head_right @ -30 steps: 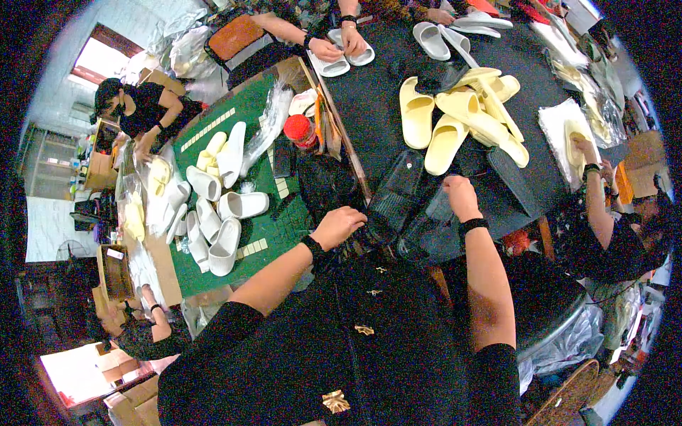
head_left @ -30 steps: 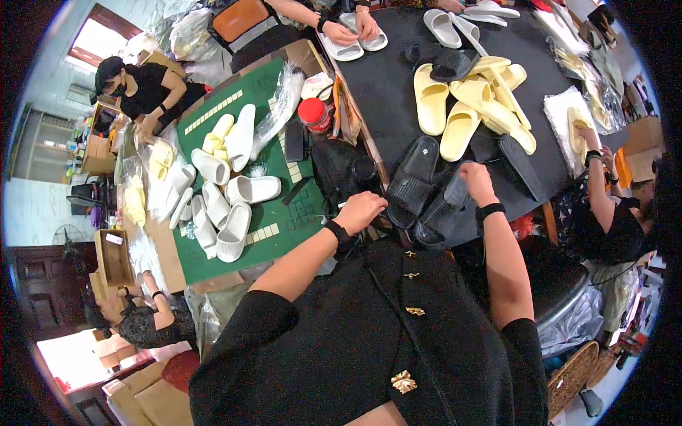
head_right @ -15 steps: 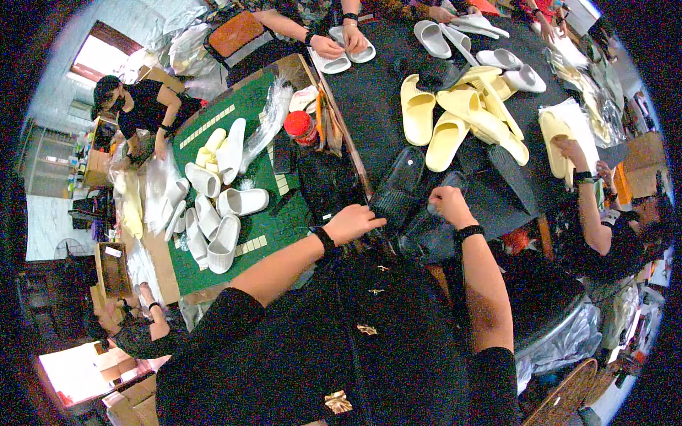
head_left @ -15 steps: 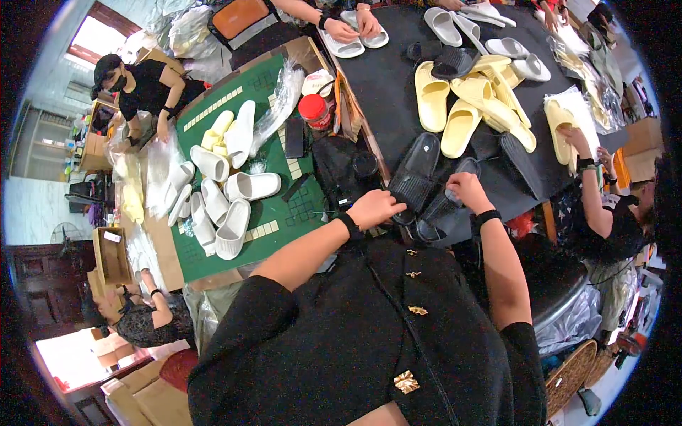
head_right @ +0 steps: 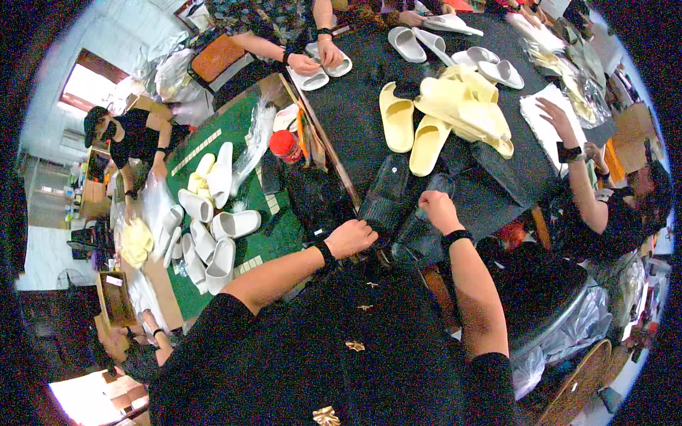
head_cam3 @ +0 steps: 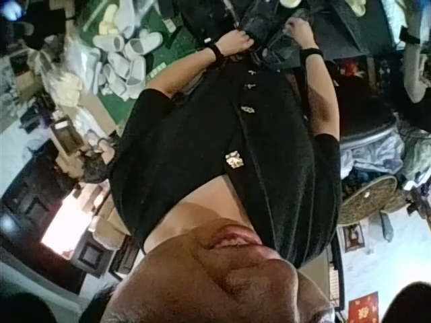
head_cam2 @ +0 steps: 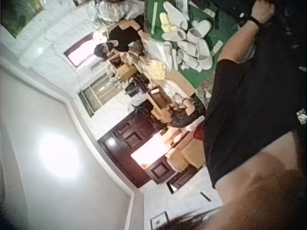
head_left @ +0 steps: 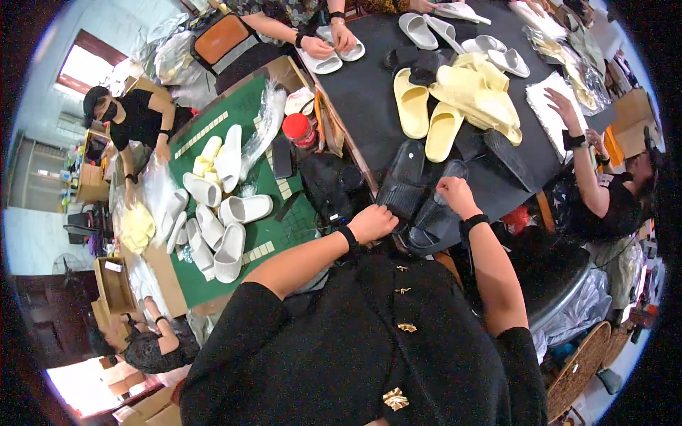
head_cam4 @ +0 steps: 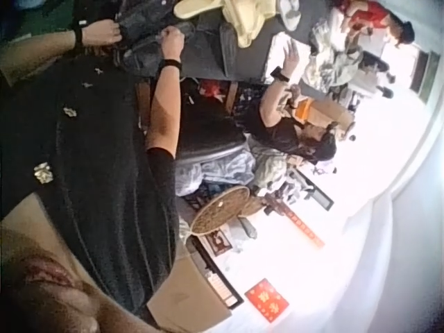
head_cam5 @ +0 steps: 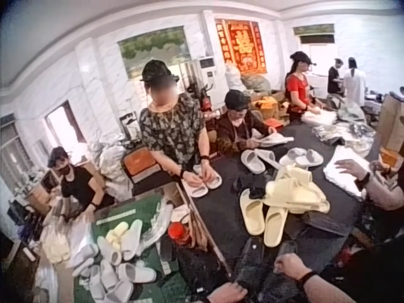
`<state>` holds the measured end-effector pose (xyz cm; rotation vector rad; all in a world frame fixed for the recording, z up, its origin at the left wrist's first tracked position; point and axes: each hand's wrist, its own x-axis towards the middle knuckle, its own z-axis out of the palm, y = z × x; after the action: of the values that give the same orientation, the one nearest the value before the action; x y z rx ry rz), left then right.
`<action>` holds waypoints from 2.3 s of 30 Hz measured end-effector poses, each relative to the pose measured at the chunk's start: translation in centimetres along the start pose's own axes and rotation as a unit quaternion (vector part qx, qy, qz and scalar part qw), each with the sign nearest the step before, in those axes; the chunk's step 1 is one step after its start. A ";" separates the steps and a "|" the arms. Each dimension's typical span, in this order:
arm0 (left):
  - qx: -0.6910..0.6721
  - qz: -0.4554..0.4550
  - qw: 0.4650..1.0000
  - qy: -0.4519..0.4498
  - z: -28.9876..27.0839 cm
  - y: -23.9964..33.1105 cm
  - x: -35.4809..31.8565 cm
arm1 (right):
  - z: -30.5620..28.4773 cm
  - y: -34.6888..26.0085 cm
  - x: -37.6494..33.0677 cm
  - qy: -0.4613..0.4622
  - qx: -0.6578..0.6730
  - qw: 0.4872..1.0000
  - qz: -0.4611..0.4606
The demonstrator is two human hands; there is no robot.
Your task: Inspecting, cleaning, and packing finished slippers into plastic bags.
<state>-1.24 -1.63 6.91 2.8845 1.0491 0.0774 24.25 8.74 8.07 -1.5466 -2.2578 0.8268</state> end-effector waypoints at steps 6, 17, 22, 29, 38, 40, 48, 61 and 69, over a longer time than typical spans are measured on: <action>-0.008 -0.014 1.000 0.006 -0.8 -0.5 -1.1 | -1.2 -1.1 0.6 0.012 -0.025 1.000 -0.003; 0.014 0.025 0.999 0.019 1.0 -0.6 0.1 | -1.1 -1.1 1.0 -0.030 -0.035 0.999 -0.004; 0.011 -0.006 1.000 0.000 0.8 -0.1 0.9 | -0.7 -0.3 0.8 -0.019 -0.004 1.000 0.002; -0.002 0.046 0.998 0.041 -3.3 2.6 3.2 | -0.5 1.5 -0.4 -0.061 0.049 0.996 0.043; -0.132 0.046 0.990 0.018 -0.9 1.6 4.6 | 1.5 3.1 -1.1 -0.097 0.075 0.989 0.084; -0.150 0.038 0.988 0.016 -0.7 1.3 4.5 | 1.7 3.4 -1.0 -0.095 0.099 0.986 0.090; -0.198 0.022 0.979 0.045 -1.6 1.5 4.6 | 1.9 4.5 -0.2 -0.148 0.158 0.968 0.125; -0.212 -0.013 0.975 0.057 -1.9 1.6 3.7 | -1.4 5.2 -1.0 -0.117 0.226 0.957 0.136; -0.233 -0.022 0.966 0.105 -2.6 1.3 4.1 | -1.8 7.1 -2.2 -0.086 0.264 0.950 0.143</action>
<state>2.52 0.15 9.66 2.4605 0.9652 0.5590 31.47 9.13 5.45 -1.5902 -1.7150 1.5499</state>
